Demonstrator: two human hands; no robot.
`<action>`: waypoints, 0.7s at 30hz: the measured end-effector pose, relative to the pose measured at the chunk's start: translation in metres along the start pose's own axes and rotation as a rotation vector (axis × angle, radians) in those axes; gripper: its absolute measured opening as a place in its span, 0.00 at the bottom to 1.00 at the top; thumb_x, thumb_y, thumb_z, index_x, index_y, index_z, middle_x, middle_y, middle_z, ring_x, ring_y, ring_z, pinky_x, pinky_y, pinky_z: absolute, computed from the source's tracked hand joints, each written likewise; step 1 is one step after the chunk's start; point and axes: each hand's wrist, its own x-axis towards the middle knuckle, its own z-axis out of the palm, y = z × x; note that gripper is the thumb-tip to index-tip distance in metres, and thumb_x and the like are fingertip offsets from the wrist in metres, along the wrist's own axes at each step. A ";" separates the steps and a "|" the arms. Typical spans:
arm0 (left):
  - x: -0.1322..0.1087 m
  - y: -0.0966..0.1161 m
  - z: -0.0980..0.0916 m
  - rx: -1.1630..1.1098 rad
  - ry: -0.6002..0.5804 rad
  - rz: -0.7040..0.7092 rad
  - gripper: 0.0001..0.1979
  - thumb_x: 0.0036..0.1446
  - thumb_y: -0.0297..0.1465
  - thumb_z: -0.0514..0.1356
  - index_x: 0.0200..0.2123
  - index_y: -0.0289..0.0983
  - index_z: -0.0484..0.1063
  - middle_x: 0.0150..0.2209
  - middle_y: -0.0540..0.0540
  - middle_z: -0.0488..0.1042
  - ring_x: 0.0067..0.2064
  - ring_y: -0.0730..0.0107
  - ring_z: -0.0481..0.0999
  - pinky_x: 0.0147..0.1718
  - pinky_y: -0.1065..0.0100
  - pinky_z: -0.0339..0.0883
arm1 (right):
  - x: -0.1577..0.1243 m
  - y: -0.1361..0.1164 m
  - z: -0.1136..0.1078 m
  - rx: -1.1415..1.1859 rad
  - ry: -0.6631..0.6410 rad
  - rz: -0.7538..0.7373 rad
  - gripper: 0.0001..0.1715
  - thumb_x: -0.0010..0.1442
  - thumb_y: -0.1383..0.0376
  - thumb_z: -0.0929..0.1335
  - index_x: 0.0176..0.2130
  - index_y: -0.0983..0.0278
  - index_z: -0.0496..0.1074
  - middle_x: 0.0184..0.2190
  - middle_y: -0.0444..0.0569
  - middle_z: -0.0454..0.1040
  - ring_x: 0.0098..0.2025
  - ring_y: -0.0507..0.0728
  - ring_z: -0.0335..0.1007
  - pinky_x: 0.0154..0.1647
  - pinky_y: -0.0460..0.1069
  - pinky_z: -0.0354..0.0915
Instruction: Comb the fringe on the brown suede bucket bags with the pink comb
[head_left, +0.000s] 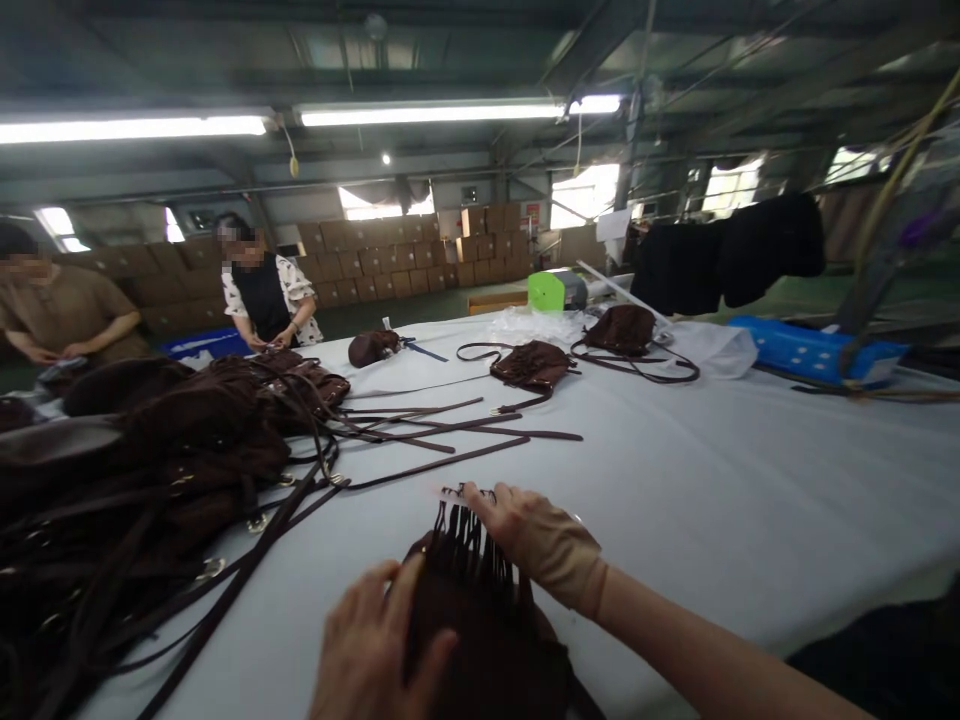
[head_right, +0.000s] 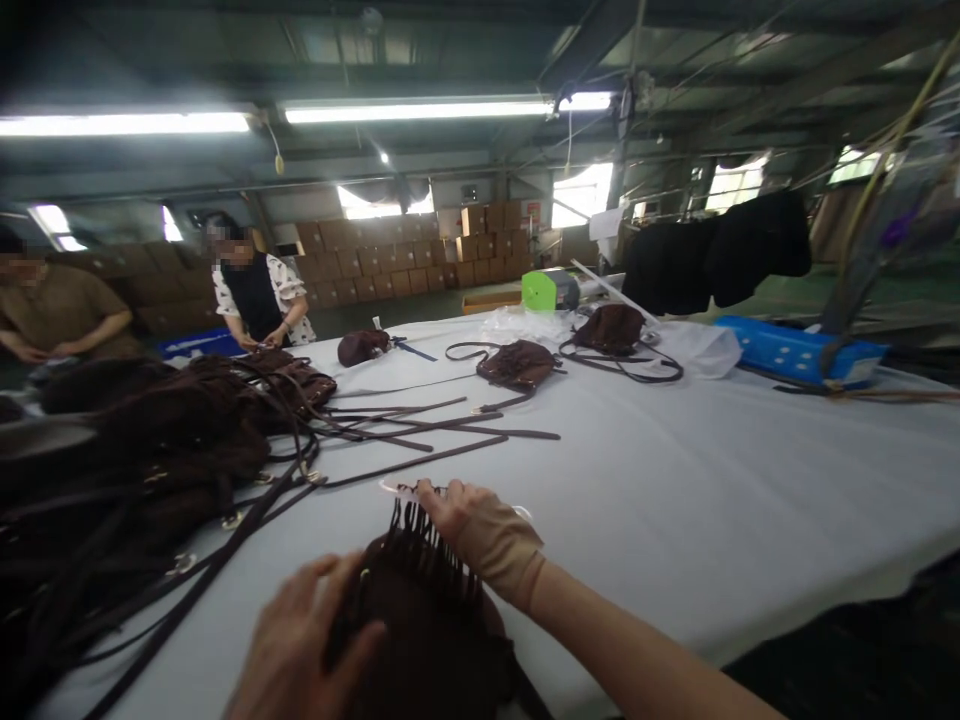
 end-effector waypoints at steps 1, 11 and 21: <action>-0.013 0.021 0.015 0.004 0.023 0.103 0.34 0.54 0.46 0.60 0.62 0.42 0.62 0.54 0.37 0.72 0.51 0.47 0.72 0.45 0.51 0.69 | 0.001 -0.001 0.003 -0.004 -0.013 0.013 0.21 0.68 0.75 0.57 0.59 0.63 0.57 0.33 0.51 0.73 0.29 0.59 0.74 0.24 0.49 0.64; -0.020 0.047 0.066 -0.512 -0.140 -0.031 0.35 0.54 0.35 0.61 0.64 0.39 0.57 0.61 0.36 0.65 0.58 0.51 0.68 0.55 0.54 0.65 | -0.045 0.008 0.012 -0.116 -0.103 0.119 0.29 0.64 0.79 0.60 0.61 0.62 0.57 0.32 0.50 0.72 0.26 0.57 0.72 0.26 0.49 0.66; 0.090 0.052 0.063 -1.086 -0.425 -0.239 0.17 0.63 0.39 0.50 0.31 0.34 0.71 0.30 0.45 0.75 0.33 0.65 0.72 0.34 0.67 0.63 | -0.031 0.015 0.013 -0.017 -0.182 0.010 0.26 0.65 0.77 0.60 0.60 0.62 0.59 0.32 0.51 0.74 0.28 0.57 0.74 0.25 0.47 0.63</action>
